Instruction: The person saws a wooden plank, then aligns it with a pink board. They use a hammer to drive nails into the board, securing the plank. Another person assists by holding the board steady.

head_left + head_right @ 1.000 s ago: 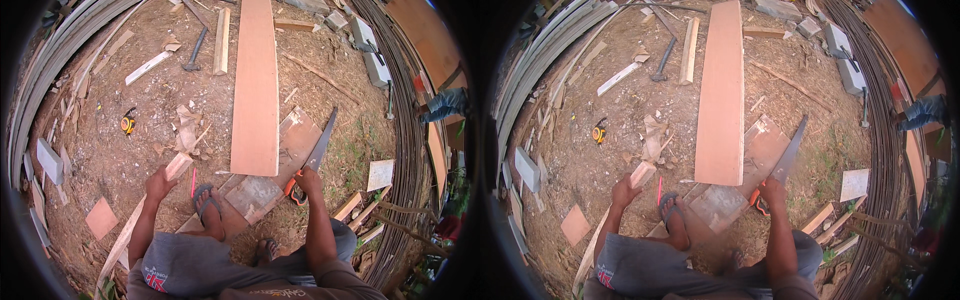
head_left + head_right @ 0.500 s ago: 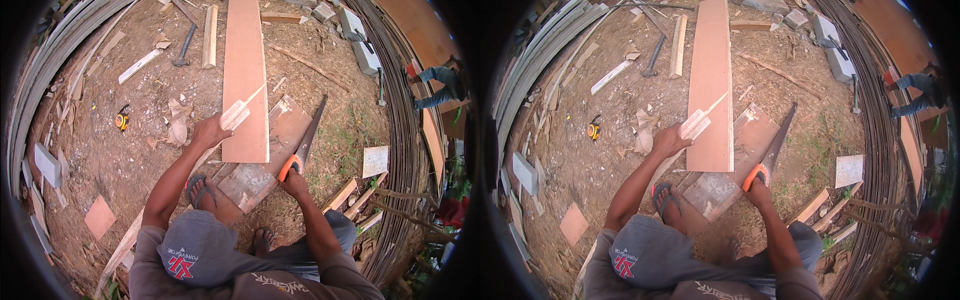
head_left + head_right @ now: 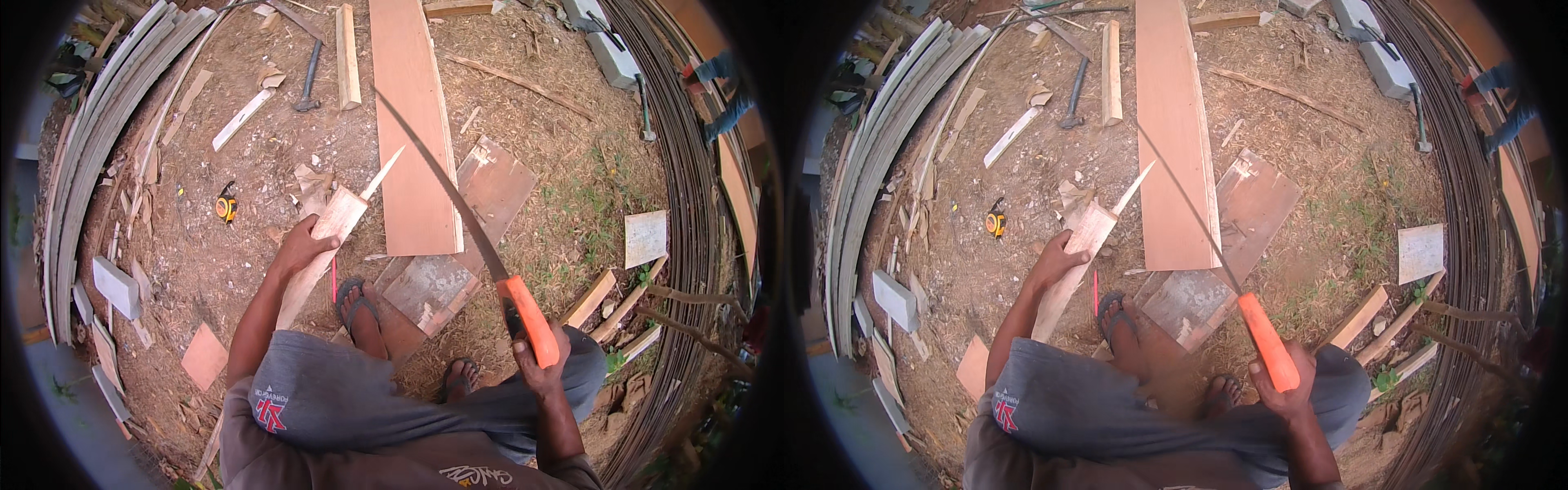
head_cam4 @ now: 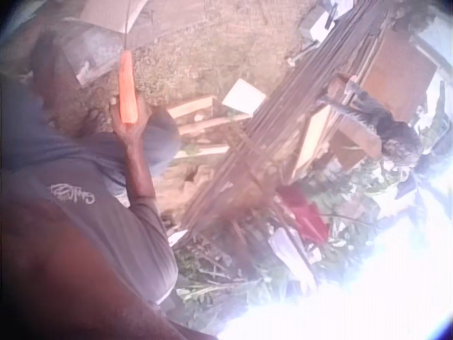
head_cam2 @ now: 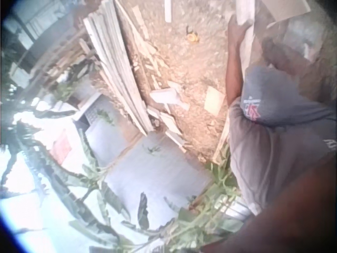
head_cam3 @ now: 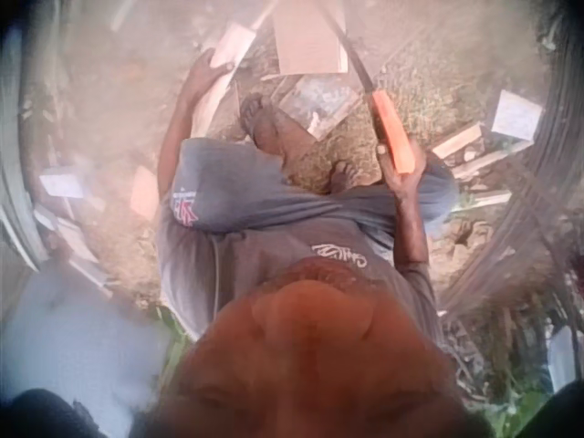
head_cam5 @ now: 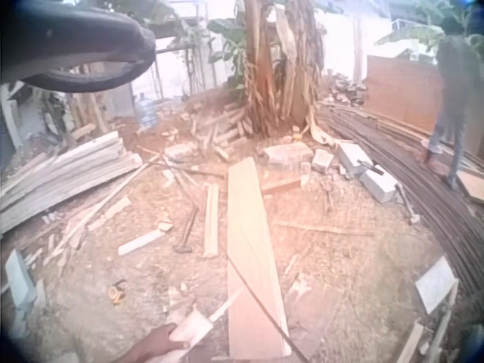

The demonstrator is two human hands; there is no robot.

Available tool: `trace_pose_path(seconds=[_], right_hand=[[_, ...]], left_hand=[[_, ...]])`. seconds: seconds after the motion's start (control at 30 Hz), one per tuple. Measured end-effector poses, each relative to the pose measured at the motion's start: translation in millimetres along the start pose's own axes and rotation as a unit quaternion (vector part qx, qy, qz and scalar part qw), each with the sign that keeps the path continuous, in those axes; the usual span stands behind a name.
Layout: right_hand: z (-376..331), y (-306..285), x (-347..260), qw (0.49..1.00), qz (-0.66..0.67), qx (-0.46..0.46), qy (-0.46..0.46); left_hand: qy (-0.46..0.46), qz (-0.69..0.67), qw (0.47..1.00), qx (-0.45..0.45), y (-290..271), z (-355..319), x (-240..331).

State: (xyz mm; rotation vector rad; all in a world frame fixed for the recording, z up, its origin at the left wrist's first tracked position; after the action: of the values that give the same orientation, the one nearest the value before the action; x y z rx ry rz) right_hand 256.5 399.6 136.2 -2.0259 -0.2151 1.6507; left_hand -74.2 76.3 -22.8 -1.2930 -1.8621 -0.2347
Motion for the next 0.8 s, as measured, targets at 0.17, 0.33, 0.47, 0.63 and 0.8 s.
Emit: trace_pose_path(seconds=[0.17,0.33,0.47,0.63,0.8], right_hand=[[14,51,-10,0.990,0.032,-0.122,-0.066],[19,55,-5,0.976,0.010,-0.208,-0.068],[9,8,-11,0.969,0.008,-0.237,-0.066],[8,-1,-32,0.960,0.002,-0.260,-0.106],[78,63,-14,0.964,0.043,-0.254,-0.068]], left_hand=[[-0.002,-0.021,1.000,-0.010,0,-28,-2],[-0.008,0.080,0.993,0.090,1,-37,-10],[-0.064,0.125,0.986,0.092,-9,-43,-21],[-0.081,0.172,0.974,0.121,-23,-60,-15],[-0.112,0.214,0.951,0.193,-76,-74,-20]])
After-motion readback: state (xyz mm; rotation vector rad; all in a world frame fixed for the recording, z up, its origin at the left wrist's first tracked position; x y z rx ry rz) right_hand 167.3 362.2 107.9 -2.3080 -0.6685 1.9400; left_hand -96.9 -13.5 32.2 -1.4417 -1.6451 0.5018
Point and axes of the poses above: each hand's wrist, its own z-axis towards the middle knuckle, its own y-axis out of the palm, x = y × z, the point moved 6 cm from there along z, towards the middle knuckle, and after that the axes turned 13 degrees about -x, right-handed, at the moved point
